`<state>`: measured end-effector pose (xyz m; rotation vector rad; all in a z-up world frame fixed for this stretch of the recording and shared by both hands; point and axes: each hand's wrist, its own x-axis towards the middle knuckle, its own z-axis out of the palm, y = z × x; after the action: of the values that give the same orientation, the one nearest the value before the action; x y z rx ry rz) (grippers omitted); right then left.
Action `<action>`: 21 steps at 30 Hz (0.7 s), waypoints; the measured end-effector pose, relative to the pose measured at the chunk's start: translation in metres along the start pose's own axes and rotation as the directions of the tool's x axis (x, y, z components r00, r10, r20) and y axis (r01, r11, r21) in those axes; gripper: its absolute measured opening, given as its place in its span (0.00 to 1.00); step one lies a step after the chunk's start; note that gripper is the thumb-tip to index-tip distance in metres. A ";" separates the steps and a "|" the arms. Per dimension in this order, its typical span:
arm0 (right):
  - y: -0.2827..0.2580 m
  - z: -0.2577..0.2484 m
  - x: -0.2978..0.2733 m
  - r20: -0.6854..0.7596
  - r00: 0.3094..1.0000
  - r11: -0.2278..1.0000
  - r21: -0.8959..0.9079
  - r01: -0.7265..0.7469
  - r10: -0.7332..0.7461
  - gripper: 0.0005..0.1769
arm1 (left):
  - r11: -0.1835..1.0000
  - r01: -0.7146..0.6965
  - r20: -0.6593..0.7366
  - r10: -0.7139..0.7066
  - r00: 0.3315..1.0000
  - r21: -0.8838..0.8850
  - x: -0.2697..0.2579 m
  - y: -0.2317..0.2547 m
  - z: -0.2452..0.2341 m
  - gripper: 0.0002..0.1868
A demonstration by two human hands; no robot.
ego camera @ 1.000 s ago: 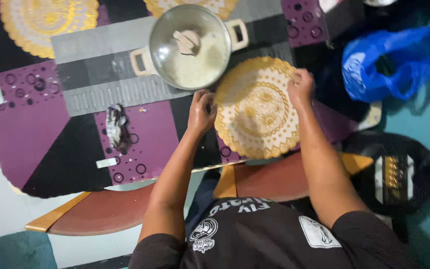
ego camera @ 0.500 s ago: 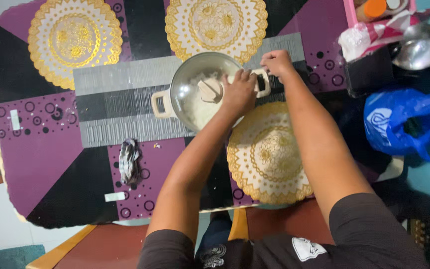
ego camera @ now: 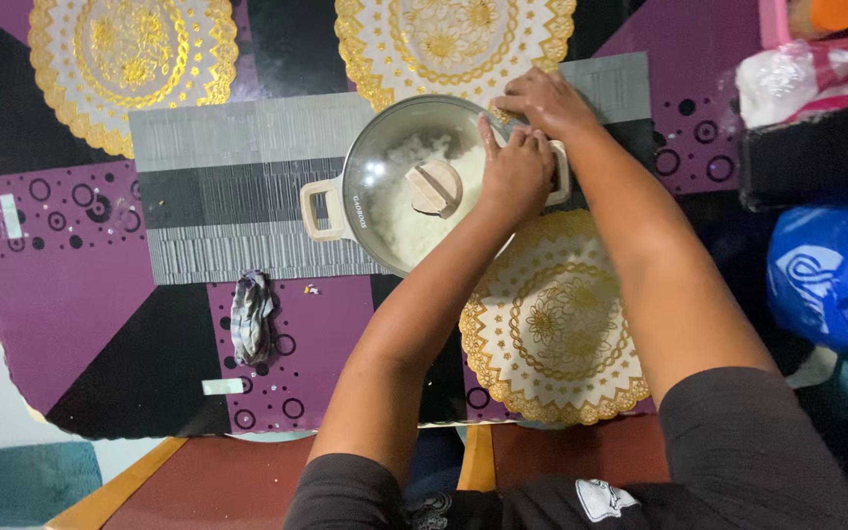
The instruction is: The person wipes a dining table and several circular and rectangular mats using a cloth, then folds the mats and repositions a pot.
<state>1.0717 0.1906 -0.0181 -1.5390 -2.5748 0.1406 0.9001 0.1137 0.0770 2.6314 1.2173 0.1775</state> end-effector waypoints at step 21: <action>0.034 0.034 0.023 -0.555 0.790 0.961 0.223 -0.162 0.262 0.05 | 0.999 -0.032 0.181 0.025 0.983 0.034 -0.003 -0.003 -0.010 0.14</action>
<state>1.0848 0.2261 -0.0550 -1.5106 -1.8636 -0.0859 0.8939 0.1146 0.0856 2.6300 1.1333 -0.0791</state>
